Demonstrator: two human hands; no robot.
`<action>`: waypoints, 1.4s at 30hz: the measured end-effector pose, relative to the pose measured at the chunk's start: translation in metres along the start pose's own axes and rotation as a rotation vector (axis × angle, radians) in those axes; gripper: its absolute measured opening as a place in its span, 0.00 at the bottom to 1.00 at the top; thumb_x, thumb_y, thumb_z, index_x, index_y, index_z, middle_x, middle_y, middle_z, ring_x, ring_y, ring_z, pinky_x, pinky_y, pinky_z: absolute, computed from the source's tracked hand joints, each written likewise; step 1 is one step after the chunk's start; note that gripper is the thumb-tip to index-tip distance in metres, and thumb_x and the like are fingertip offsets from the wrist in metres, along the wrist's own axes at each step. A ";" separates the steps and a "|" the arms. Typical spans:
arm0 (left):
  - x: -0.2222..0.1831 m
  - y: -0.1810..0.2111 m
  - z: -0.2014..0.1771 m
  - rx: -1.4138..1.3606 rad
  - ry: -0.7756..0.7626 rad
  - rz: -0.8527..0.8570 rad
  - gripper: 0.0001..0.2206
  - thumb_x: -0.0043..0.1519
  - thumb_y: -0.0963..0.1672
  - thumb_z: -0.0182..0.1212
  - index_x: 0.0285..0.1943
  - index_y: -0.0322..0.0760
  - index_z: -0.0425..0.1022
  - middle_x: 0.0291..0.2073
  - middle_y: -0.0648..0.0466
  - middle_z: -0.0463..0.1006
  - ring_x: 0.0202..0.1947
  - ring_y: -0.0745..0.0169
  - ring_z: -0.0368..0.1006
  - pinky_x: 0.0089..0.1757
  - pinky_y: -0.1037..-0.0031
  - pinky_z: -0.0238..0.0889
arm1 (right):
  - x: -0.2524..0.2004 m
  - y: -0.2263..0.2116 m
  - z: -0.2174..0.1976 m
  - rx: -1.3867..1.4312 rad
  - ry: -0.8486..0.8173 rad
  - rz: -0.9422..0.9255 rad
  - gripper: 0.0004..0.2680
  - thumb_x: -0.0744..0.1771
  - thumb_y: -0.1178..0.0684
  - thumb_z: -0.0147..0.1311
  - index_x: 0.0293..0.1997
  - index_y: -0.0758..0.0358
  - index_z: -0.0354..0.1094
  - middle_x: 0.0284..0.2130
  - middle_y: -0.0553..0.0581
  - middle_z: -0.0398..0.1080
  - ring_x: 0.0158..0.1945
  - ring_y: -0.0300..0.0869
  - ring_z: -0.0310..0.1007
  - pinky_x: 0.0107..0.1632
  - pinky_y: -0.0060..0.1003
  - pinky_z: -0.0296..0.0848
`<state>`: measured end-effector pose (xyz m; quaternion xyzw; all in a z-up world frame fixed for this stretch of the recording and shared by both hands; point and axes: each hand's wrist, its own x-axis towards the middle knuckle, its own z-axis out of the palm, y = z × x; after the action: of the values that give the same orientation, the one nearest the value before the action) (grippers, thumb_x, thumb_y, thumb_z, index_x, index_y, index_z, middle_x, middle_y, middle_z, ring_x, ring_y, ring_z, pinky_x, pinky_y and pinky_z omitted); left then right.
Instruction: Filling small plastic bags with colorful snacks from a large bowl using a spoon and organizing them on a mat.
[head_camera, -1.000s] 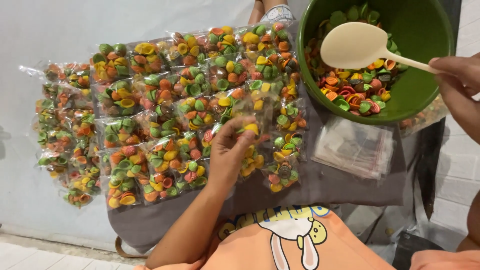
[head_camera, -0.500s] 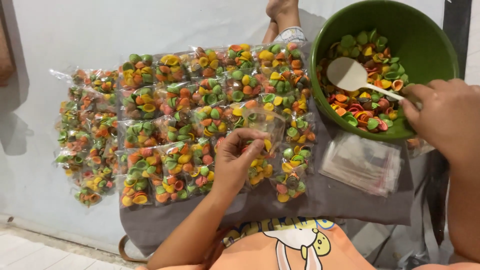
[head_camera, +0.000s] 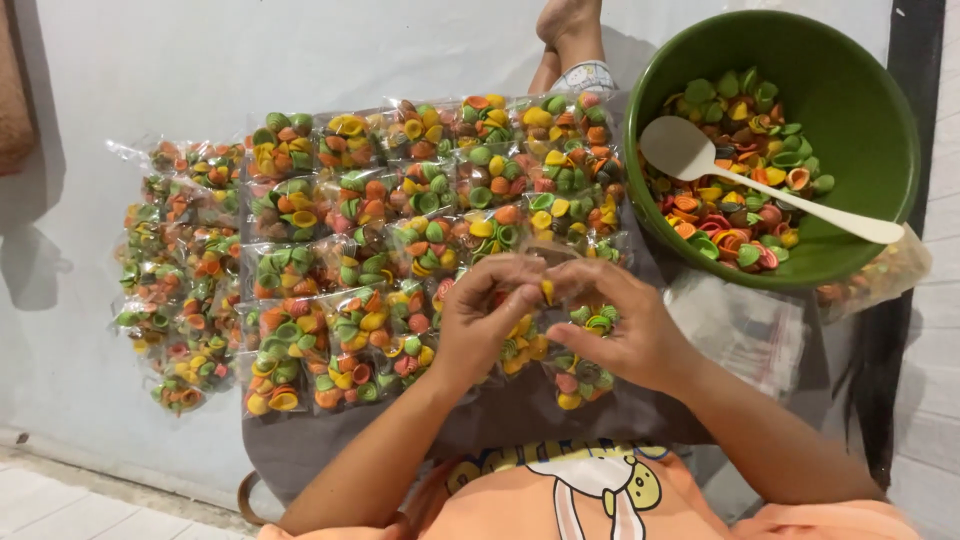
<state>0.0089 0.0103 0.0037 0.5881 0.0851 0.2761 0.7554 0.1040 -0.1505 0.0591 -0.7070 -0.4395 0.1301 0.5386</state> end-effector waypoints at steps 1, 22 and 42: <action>-0.003 -0.007 -0.002 0.037 -0.011 0.063 0.04 0.62 0.40 0.69 0.43 0.34 0.85 0.45 0.44 0.83 0.56 0.50 0.78 0.54 0.64 0.70 | -0.001 0.009 0.008 0.094 0.038 0.005 0.16 0.62 0.54 0.70 0.50 0.69 0.72 0.44 0.62 0.77 0.43 0.48 0.81 0.45 0.41 0.81; 0.001 0.001 -0.003 0.176 -0.042 0.068 0.04 0.62 0.40 0.70 0.43 0.33 0.83 0.41 0.45 0.83 0.41 0.57 0.81 0.43 0.68 0.74 | -0.009 0.058 0.007 0.322 0.145 0.072 0.06 0.66 0.63 0.63 0.45 0.70 0.76 0.46 0.68 0.75 0.51 0.50 0.80 0.49 0.43 0.78; 0.001 -0.011 -0.012 0.037 0.067 -0.148 0.04 0.63 0.40 0.69 0.42 0.32 0.84 0.33 0.51 0.81 0.32 0.67 0.80 0.33 0.75 0.75 | -0.009 0.079 0.003 0.614 0.120 0.206 0.08 0.65 0.71 0.58 0.47 0.81 0.69 0.40 0.69 0.74 0.42 0.47 0.80 0.40 0.44 0.82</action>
<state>0.0079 0.0192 -0.0100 0.5845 0.1585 0.2375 0.7595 0.1355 -0.1581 -0.0138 -0.5587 -0.2732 0.2685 0.7357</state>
